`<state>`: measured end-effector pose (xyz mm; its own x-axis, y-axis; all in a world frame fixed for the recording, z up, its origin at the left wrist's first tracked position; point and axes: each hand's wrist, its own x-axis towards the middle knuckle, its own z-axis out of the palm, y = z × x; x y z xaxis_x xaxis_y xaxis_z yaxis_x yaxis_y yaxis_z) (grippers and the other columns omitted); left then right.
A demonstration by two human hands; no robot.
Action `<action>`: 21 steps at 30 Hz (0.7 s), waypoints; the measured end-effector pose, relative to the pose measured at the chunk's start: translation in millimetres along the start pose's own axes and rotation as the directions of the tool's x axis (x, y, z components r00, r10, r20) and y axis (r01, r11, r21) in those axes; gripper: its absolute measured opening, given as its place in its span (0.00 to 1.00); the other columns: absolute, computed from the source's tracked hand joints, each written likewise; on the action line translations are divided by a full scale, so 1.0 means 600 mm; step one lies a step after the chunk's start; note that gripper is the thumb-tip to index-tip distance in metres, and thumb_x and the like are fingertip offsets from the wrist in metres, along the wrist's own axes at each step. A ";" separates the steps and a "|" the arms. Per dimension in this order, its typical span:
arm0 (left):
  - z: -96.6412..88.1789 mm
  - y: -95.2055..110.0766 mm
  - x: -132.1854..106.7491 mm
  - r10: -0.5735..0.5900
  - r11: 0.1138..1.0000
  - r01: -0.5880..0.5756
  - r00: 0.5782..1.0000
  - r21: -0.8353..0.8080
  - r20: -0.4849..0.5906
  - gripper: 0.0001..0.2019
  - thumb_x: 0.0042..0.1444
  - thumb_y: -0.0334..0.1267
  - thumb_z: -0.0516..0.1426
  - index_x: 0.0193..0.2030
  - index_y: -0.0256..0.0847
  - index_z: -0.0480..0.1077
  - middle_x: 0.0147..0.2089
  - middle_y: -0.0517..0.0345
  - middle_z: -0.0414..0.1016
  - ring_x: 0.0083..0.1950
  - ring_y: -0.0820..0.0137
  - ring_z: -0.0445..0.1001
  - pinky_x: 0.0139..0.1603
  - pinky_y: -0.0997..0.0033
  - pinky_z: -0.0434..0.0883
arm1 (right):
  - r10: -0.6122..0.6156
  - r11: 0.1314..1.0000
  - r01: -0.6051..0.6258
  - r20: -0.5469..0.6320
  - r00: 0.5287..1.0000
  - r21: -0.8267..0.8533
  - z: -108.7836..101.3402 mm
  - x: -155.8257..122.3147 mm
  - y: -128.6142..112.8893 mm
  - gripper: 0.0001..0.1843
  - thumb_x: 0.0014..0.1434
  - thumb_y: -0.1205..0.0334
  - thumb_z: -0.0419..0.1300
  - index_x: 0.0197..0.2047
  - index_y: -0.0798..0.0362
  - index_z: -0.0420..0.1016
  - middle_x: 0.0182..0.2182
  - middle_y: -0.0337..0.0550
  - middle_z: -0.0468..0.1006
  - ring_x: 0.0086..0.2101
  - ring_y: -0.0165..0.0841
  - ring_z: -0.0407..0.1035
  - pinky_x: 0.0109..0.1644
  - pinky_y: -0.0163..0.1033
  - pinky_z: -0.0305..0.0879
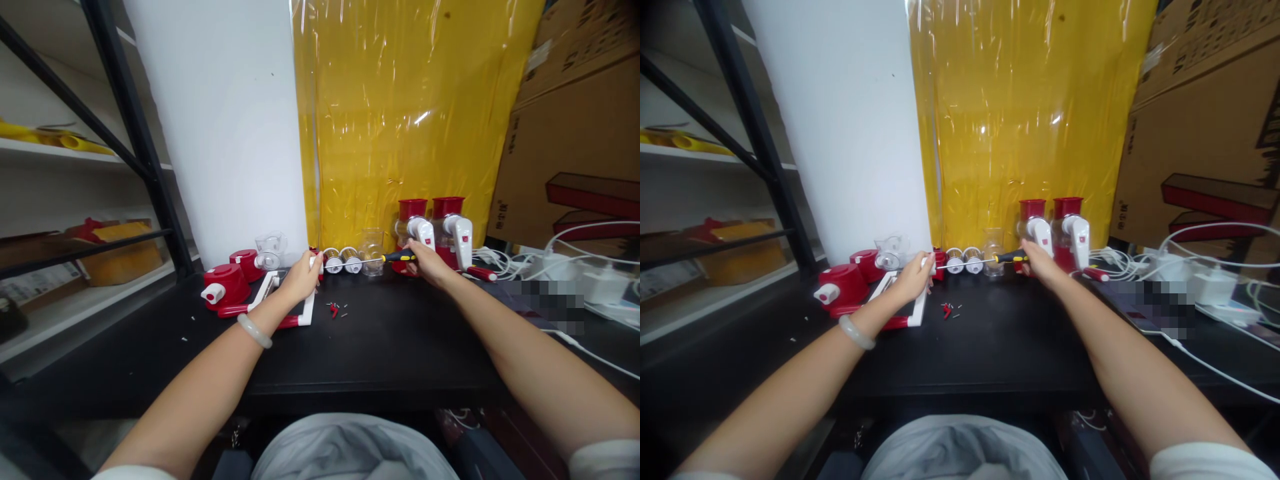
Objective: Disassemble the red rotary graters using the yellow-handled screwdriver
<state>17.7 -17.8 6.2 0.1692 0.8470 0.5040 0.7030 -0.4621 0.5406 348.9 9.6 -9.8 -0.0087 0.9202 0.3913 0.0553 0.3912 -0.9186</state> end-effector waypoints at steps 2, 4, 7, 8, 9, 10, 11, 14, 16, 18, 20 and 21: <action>0.001 -0.001 0.000 -0.009 1.000 0.009 1.000 -0.005 0.004 0.22 0.67 0.58 0.39 0.44 0.43 0.62 0.23 0.62 0.70 0.27 0.64 0.75 0.34 0.67 0.68 | -0.011 1.000 0.011 0.001 1.000 0.027 0.001 -0.004 -0.003 0.23 0.55 0.36 0.60 0.30 0.47 0.63 0.11 0.30 0.58 0.15 0.28 0.54 0.23 0.36 0.58; 0.002 -0.003 0.001 -0.021 1.000 0.021 1.000 -0.016 0.006 0.22 0.67 0.59 0.39 0.43 0.43 0.62 0.23 0.63 0.70 0.26 0.65 0.75 0.33 0.67 0.68 | 0.013 0.995 -0.015 0.025 1.000 0.102 0.002 -0.007 -0.008 0.21 0.53 0.40 0.63 0.31 0.47 0.64 0.12 0.30 0.59 0.16 0.27 0.54 0.24 0.36 0.60; 0.003 -0.008 0.004 -0.035 0.999 0.035 0.999 -0.039 0.006 0.23 0.67 0.59 0.39 0.44 0.43 0.62 0.21 0.64 0.69 0.24 0.65 0.74 0.31 0.68 0.67 | 0.074 0.978 -0.079 0.035 0.997 0.193 0.005 -0.008 -0.015 0.17 0.51 0.48 0.66 0.33 0.48 0.65 0.17 0.30 0.64 0.18 0.26 0.57 0.26 0.36 0.63; 0.004 -0.010 0.004 -0.038 0.998 0.038 0.999 -0.047 0.006 0.23 0.67 0.60 0.39 0.44 0.43 0.62 0.21 0.64 0.69 0.23 0.65 0.73 0.30 0.68 0.67 | 0.094 0.971 -0.099 0.030 0.995 0.217 0.005 -0.008 -0.017 0.16 0.50 0.50 0.66 0.34 0.48 0.66 0.20 0.31 0.66 0.19 0.26 0.59 0.27 0.36 0.65; 0.004 -0.012 0.005 -0.041 0.998 0.041 0.999 -0.054 0.006 0.23 0.67 0.60 0.39 0.43 0.43 0.62 0.21 0.64 0.69 0.23 0.65 0.73 0.30 0.68 0.66 | 0.111 0.964 -0.113 0.025 0.994 0.239 0.006 -0.008 -0.018 0.15 0.50 0.53 0.66 0.35 0.48 0.66 0.22 0.32 0.68 0.20 0.26 0.61 0.28 0.36 0.66; 0.005 -0.013 0.006 -0.042 0.997 0.043 0.999 -0.062 0.007 0.23 0.66 0.60 0.40 0.43 0.44 0.62 0.21 0.64 0.69 0.23 0.65 0.74 0.29 0.68 0.66 | 0.121 0.958 -0.122 0.020 0.992 0.259 0.006 -0.008 -0.020 0.14 0.49 0.56 0.66 0.35 0.48 0.65 0.24 0.32 0.69 0.22 0.27 0.63 0.29 0.36 0.67; 0.005 -0.013 0.006 -0.045 0.996 0.045 0.999 -0.071 0.009 0.23 0.66 0.60 0.40 0.43 0.44 0.62 0.21 0.64 0.69 0.23 0.65 0.74 0.29 0.68 0.66 | 0.126 0.952 -0.126 0.020 0.992 0.278 0.006 -0.009 -0.021 0.13 0.48 0.59 0.65 0.35 0.48 0.65 0.25 0.33 0.70 0.23 0.27 0.64 0.30 0.37 0.67; 0.005 -0.013 0.006 -0.062 0.992 0.066 0.998 -0.107 0.031 0.22 0.67 0.59 0.40 0.42 0.44 0.61 0.21 0.64 0.69 0.22 0.66 0.73 0.28 0.69 0.67 | 0.107 0.939 -0.116 0.047 0.993 0.325 0.007 -0.010 -0.024 0.12 0.46 0.62 0.63 0.34 0.48 0.65 0.26 0.34 0.71 0.24 0.29 0.66 0.32 0.38 0.69; 0.005 -0.012 0.005 -0.081 0.988 0.087 0.996 -0.129 0.048 0.21 0.67 0.59 0.40 0.42 0.44 0.61 0.21 0.65 0.69 0.21 0.67 0.72 0.27 0.69 0.67 | 0.102 0.941 -0.112 0.049 0.994 0.320 0.007 -0.009 -0.023 0.10 0.48 0.59 0.63 0.33 0.48 0.65 0.24 0.35 0.71 0.23 0.30 0.66 0.31 0.38 0.69; 0.005 -0.011 0.004 -0.094 0.985 0.100 0.994 -0.141 0.053 0.21 0.67 0.59 0.41 0.41 0.44 0.60 0.21 0.65 0.68 0.20 0.67 0.72 0.27 0.69 0.67 | 0.112 0.958 -0.114 0.026 0.993 0.264 0.007 -0.005 -0.018 0.13 0.54 0.50 0.61 0.31 0.48 0.64 0.21 0.36 0.69 0.21 0.31 0.65 0.28 0.39 0.67; 0.006 -0.010 0.004 -0.093 0.984 0.100 0.994 -0.151 0.053 0.21 0.67 0.59 0.41 0.41 0.44 0.60 0.20 0.65 0.69 0.20 0.67 0.72 0.27 0.69 0.67 | 0.097 0.983 -0.094 -0.009 0.995 0.160 0.005 0.001 -0.010 0.21 0.57 0.39 0.57 0.29 0.48 0.63 0.15 0.35 0.63 0.17 0.31 0.61 0.23 0.38 0.62; 0.006 -0.010 0.004 -0.090 0.983 0.097 0.995 -0.158 0.054 0.21 0.67 0.59 0.41 0.41 0.44 0.60 0.20 0.65 0.69 0.20 0.67 0.72 0.26 0.69 0.67 | 0.075 0.992 -0.073 -0.019 0.997 0.100 0.004 0.003 -0.006 0.24 0.57 0.35 0.55 0.28 0.48 0.63 0.12 0.34 0.60 0.15 0.31 0.58 0.22 0.38 0.60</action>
<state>16.2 -11.9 1.7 0.1422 0.8978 0.4167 0.5977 -0.4135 0.6868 346.2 9.7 -6.0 0.0147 0.9465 0.3224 -0.0444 0.3227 -0.9455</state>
